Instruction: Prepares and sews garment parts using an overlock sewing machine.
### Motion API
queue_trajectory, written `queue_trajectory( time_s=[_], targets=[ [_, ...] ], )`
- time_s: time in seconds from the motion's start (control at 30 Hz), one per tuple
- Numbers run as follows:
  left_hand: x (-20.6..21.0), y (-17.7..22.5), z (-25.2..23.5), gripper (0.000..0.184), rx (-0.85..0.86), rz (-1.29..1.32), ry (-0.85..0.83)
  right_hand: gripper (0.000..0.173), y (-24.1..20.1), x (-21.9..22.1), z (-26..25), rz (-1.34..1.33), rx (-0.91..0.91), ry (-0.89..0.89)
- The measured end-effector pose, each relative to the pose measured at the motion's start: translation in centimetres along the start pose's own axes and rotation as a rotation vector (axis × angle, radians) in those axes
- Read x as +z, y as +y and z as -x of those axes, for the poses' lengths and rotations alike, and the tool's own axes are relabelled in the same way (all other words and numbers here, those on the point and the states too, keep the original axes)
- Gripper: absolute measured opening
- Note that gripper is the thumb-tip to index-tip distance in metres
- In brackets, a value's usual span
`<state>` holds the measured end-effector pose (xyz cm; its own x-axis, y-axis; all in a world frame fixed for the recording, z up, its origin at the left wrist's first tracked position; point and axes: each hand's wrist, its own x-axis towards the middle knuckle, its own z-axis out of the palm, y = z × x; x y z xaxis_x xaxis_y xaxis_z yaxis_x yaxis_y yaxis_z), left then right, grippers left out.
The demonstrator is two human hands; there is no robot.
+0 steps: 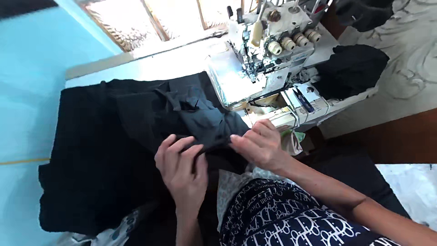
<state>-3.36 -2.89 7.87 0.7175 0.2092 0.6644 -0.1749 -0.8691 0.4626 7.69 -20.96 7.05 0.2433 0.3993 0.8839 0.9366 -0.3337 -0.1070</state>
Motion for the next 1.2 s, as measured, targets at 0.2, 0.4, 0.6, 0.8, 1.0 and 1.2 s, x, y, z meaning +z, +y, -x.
queue_trajectory(
  time_s=[0.2, 0.4, 0.6, 0.8, 1.0, 1.2],
  targets=[
    [-6.0, -1.3, -0.9, 0.021, 0.012, 0.455, 0.205, 0.013, -6.1, -0.5, -4.8, -0.560, 0.173, 0.133],
    [1.1, 0.6, -11.1, 0.024, 0.139, -0.086, 0.173, 0.018, 0.4, -1.2, -5.7, -0.406, 0.471, -0.046],
    [15.3, -1.2, -17.6, 0.030, 0.075, -0.096, -0.408, 0.024, 9.8, -0.1, -0.8, -0.334, 0.964, -0.202],
    [15.1, 0.3, -19.0, 0.023, -0.159, -0.033, -0.723, 0.010, 9.3, -2.2, 1.4, -0.402, 0.897, -0.225],
    [17.4, -0.6, -19.3, 0.040, -0.301, -0.188, -0.509, 0.017, 9.3, 0.2, 0.2, 0.083, 0.618, -0.242],
    [14.7, -0.4, -14.7, 0.042, 0.050, -0.296, -0.380, 0.021, 9.2, 1.0, 0.0, 0.305, 0.511, -0.304]
  ],
)
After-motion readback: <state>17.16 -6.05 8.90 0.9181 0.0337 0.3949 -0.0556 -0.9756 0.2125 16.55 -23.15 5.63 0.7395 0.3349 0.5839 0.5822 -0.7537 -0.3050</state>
